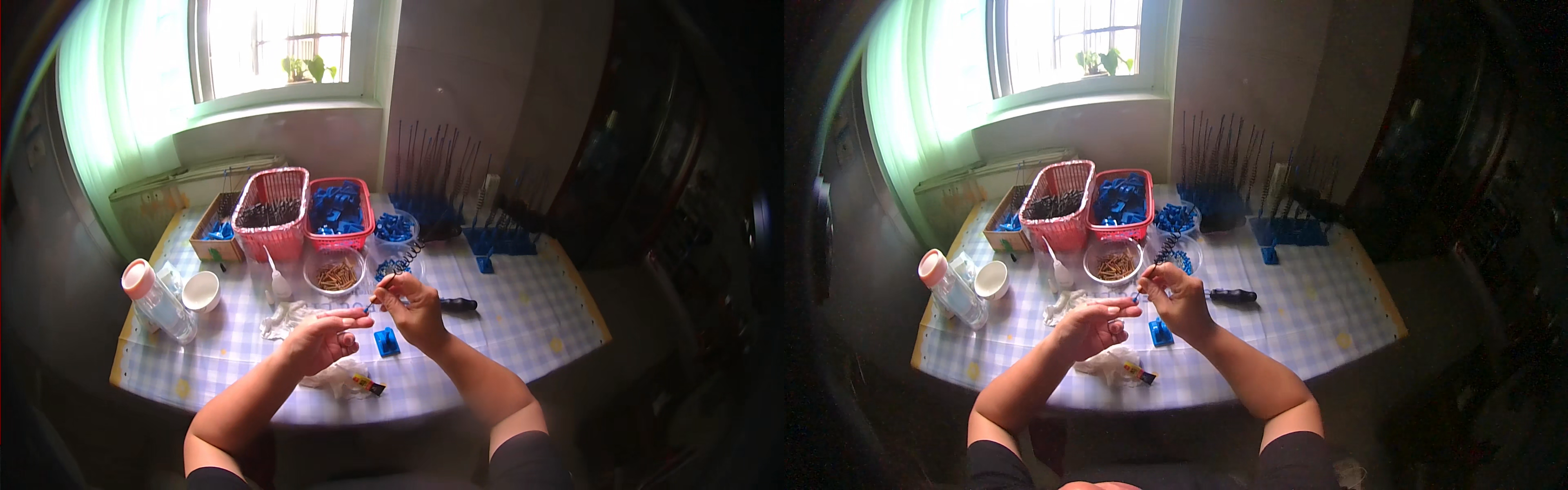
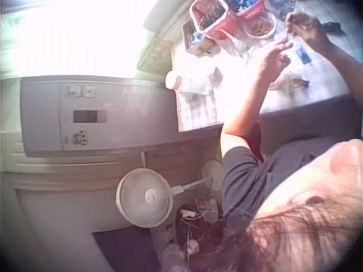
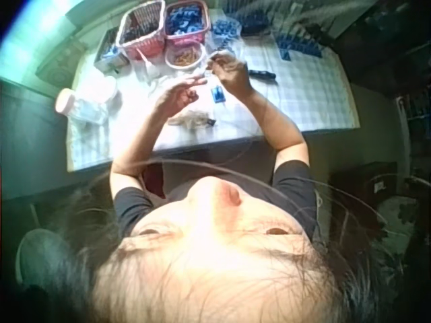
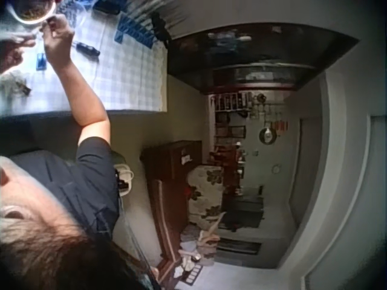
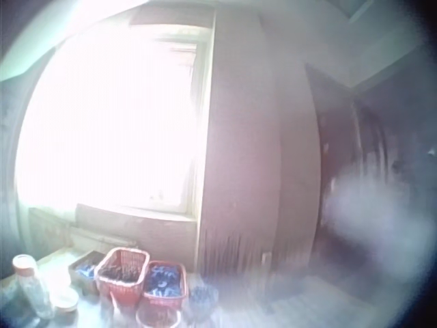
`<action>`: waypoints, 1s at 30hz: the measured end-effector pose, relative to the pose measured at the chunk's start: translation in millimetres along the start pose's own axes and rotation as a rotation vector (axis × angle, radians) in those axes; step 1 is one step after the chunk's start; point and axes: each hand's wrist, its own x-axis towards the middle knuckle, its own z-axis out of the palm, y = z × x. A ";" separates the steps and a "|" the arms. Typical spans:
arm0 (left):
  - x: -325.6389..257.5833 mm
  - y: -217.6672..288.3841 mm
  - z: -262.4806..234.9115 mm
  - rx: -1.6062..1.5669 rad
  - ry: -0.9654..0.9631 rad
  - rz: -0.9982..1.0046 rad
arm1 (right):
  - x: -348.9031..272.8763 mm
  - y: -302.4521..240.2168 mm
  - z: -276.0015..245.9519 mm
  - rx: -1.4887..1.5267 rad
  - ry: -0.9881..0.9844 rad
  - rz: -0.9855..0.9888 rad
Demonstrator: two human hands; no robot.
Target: The person assembles small mechanical components by hand, threading a spring onto a metal pin and then inserting the pin into a blue plastic housing.
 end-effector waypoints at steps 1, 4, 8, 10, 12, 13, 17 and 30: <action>-0.4 1.3 2.6 0.009 0.009 -0.004 | 0.6 0.5 -0.2 0.002 0.011 0.007; -1.0 7.0 10.6 0.028 0.037 -0.026 | 1.7 -0.9 -0.2 0.004 0.025 0.015; 2.7 8.7 7.8 0.105 0.030 -0.029 | 1.0 0.6 -0.3 0.008 0.025 -0.003; 7.0 6.4 1.3 0.065 -0.007 -0.015 | 1.0 4.4 -1.4 -0.019 0.027 -0.024; 7.3 5.9 -0.5 0.050 -0.026 -0.016 | 0.9 4.1 -1.1 0.013 0.041 0.001; 7.2 5.9 -1.6 0.029 -0.040 -0.012 | 0.9 4.1 -0.4 0.048 0.045 0.030; 11.9 -0.5 -9.4 -0.004 -0.073 -0.016 | -1.5 6.0 -5.8 0.029 0.035 0.046; 1.3 -2.6 -11.1 -0.017 -0.071 -0.003 | -4.3 3.0 -1.5 0.015 0.019 0.101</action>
